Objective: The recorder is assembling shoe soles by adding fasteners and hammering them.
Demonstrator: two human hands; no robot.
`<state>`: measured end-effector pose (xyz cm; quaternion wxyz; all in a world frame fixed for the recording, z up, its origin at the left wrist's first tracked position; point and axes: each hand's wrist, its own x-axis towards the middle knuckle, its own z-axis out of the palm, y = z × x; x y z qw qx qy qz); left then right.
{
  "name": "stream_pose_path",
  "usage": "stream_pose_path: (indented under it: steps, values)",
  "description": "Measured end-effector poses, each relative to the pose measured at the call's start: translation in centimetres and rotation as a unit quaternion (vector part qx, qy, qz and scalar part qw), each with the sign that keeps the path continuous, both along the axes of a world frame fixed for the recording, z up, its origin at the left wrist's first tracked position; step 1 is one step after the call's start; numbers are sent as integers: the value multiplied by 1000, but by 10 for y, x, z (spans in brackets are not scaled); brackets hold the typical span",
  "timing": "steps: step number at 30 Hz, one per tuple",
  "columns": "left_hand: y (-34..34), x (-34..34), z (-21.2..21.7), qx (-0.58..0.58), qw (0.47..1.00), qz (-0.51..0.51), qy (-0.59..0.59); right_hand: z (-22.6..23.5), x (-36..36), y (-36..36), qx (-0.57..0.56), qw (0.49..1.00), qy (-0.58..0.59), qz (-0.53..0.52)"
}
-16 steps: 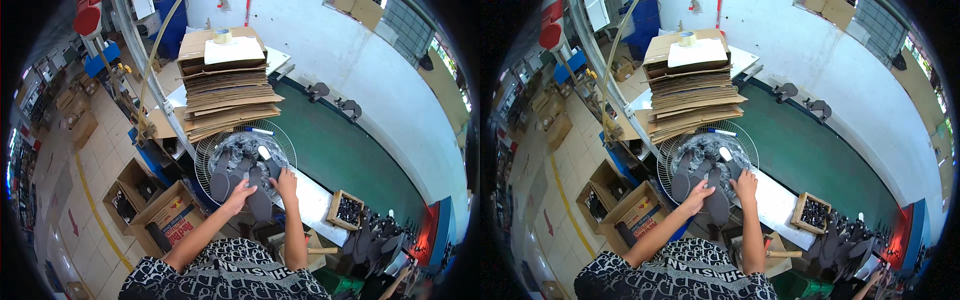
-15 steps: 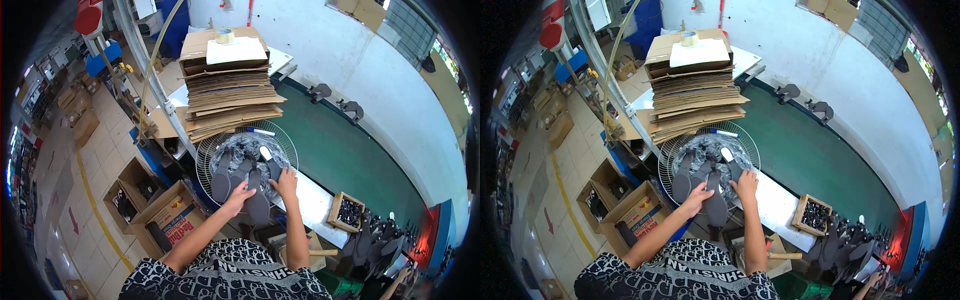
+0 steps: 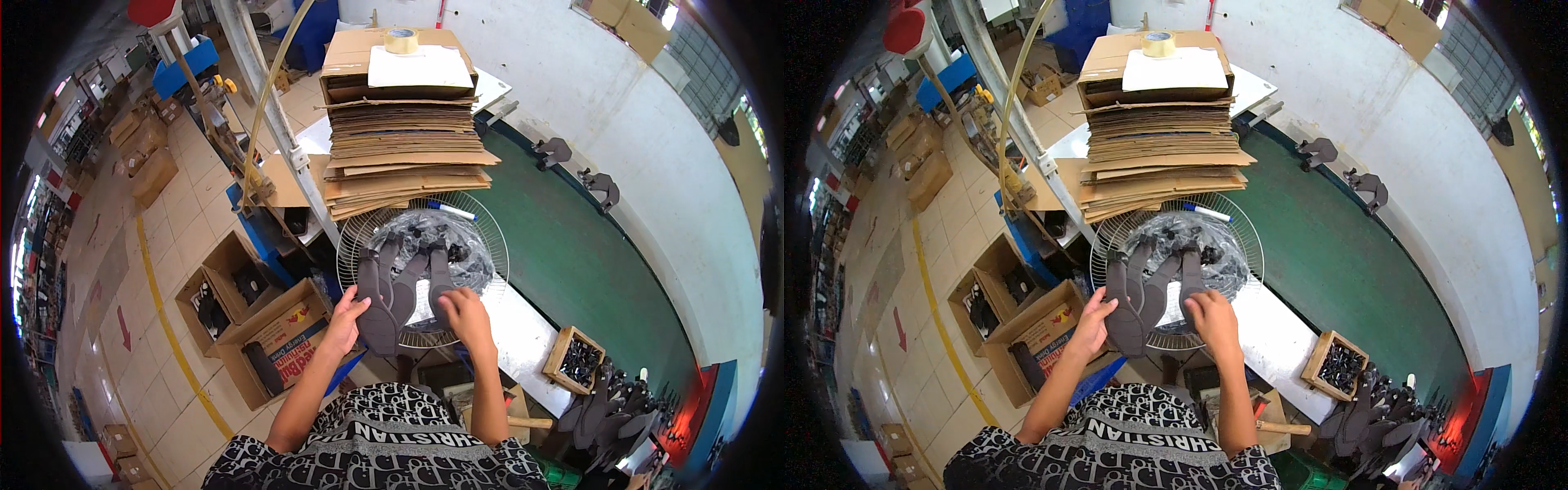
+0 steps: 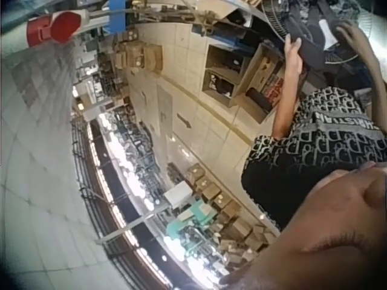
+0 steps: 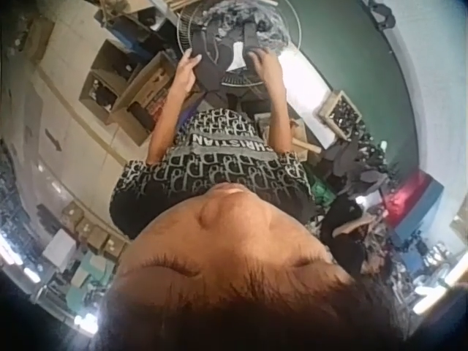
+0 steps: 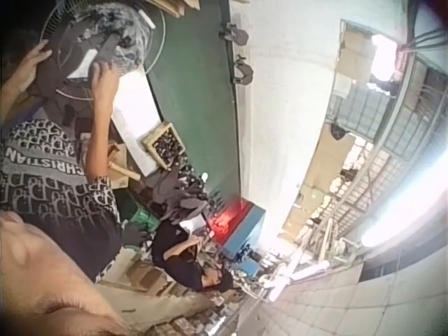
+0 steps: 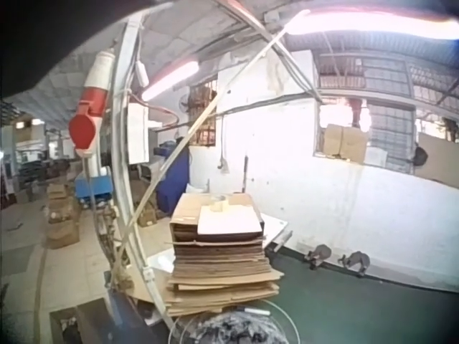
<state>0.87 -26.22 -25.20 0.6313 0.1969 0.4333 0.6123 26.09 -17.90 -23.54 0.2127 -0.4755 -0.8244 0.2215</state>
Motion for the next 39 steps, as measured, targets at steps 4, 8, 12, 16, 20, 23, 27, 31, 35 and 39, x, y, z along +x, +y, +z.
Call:
stream_pose_path:
  steps: [4, 8, 12, 16, 20, 23, 27, 31, 35, 39]
  values:
    - [-1, -3, 6, 4, 1000, 5, -10, -20, 18, 8, -78, 961, 172, -203]
    - [11, 9, -4, -2, 999, -34, -5, -61, 17, 26, -31, 982, 125, -135]
    - [20, 22, -12, -49, 998, -23, 37, -65, 1, 19, -32, 990, 68, -115]
    - [29, 14, -11, -46, 998, -19, 48, -45, 31, 15, -152, 917, 322, -177]
    - [51, 27, 13, -44, 998, -3, 46, 4, 59, 7, -174, 802, 539, -189]
    - [75, 19, -13, -20, 942, -68, 327, 13, 54, 8, -186, 815, 513, -193]
    - [87, 18, -24, 92, 841, 3, 533, -17, 38, 6, -153, 942, 232, -186]
    - [56, 45, 5, 120, 944, -81, 296, -55, 61, -1, -9, 938, 205, -279]
    - [-15, 35, -18, 129, 919, -219, 301, -24, 70, -22, -39, 931, 268, -245]
    - [-70, 42, -79, 129, 845, -467, 226, -15, 67, -92, 9, 930, 269, -249]
